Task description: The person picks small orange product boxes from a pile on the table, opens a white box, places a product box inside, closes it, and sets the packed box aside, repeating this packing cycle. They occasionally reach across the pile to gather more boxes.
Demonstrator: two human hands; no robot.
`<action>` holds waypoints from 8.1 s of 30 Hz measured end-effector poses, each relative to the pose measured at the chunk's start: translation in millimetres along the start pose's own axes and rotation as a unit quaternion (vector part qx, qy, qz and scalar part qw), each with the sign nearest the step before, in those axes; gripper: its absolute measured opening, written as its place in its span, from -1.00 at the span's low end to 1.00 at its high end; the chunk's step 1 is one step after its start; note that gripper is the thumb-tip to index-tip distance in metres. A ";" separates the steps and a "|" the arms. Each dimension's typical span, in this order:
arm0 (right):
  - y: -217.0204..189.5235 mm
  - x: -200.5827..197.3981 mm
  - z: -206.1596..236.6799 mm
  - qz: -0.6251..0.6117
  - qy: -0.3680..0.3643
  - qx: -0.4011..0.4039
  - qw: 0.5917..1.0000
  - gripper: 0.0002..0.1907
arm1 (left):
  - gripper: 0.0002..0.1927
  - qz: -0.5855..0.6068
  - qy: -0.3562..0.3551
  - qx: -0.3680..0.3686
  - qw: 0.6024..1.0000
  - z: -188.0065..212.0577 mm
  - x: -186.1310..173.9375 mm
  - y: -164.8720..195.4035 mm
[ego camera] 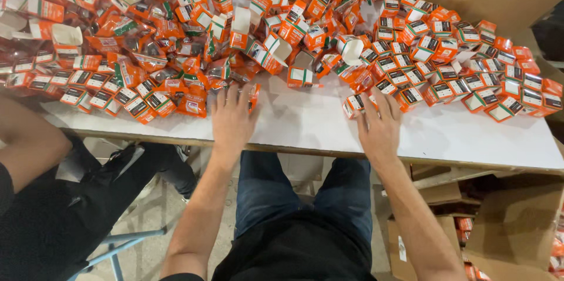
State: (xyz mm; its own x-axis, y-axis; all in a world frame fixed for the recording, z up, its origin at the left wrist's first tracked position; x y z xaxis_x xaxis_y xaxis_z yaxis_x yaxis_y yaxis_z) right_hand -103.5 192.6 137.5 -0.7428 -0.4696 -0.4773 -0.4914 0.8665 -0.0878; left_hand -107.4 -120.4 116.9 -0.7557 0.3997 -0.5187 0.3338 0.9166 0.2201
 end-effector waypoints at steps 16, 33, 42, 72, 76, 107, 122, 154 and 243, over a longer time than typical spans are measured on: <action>-116.6 102.7 -12.2 -0.142 -0.253 -0.009 0.957 -0.46 | -0.80 0.250 0.031 -0.200 0.947 2.6 -11.6 -15.1; -67.9 43.8 43.8 -0.273 -0.057 -0.085 0.957 -0.75 | -0.37 0.193 -0.131 0.052 0.971 -47.4 110.5 36.0; -55.5 53.1 58.3 -0.335 -0.091 0.312 0.884 -0.72 | -0.40 0.216 0.014 0.003 0.976 19.3 34.8 82.3; -30.0 46.2 40.2 -0.127 -0.072 0.176 0.973 -0.67 | -0.42 0.351 -0.132 -0.085 0.923 34.0 45.5 81.5; -42.4 20.0 49.0 -0.024 -0.034 -0.001 0.999 -0.40 | -0.27 0.364 -0.124 -0.106 0.917 32.8 41.8 84.1; -52.6 25.2 17.3 -0.081 -0.099 -0.071 0.989 -0.71 | -0.42 0.307 -0.019 -0.067 0.949 38.6 34.4 83.2; -32.3 32.4 44.3 -0.245 -0.076 0.061 0.965 -0.54 | -0.57 0.289 0.007 0.021 0.957 38.2 31.9 94.4; -37.4 39.4 40.3 -0.328 -0.076 0.087 0.937 -0.77 | -0.60 0.353 -0.092 -0.042 0.930 32.4 33.1 89.2; -16.7 57.0 58.3 -0.332 -0.048 0.343 0.877 -0.82 | -0.43 0.252 -0.077 0.069 0.962 15.7 32.4 100.9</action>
State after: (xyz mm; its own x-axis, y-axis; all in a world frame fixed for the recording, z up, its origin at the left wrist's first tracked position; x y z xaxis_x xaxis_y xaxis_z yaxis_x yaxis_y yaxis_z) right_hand -111.1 161.2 60.8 -0.3386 -0.9214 -0.1907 -0.3875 0.3212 -0.8641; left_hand -89.4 -15.1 109.4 -0.3890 0.7775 -0.4942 0.7158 0.5928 0.3691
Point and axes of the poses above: each hand's wrist, its own z-axis away from the middle knuckle, its own x-axis out of the palm, y = z × x, the point moved 4 cm from there along -z, towards the middle knuckle, and after that the axes turned 12 degrees about y, right-handed, at the moved point
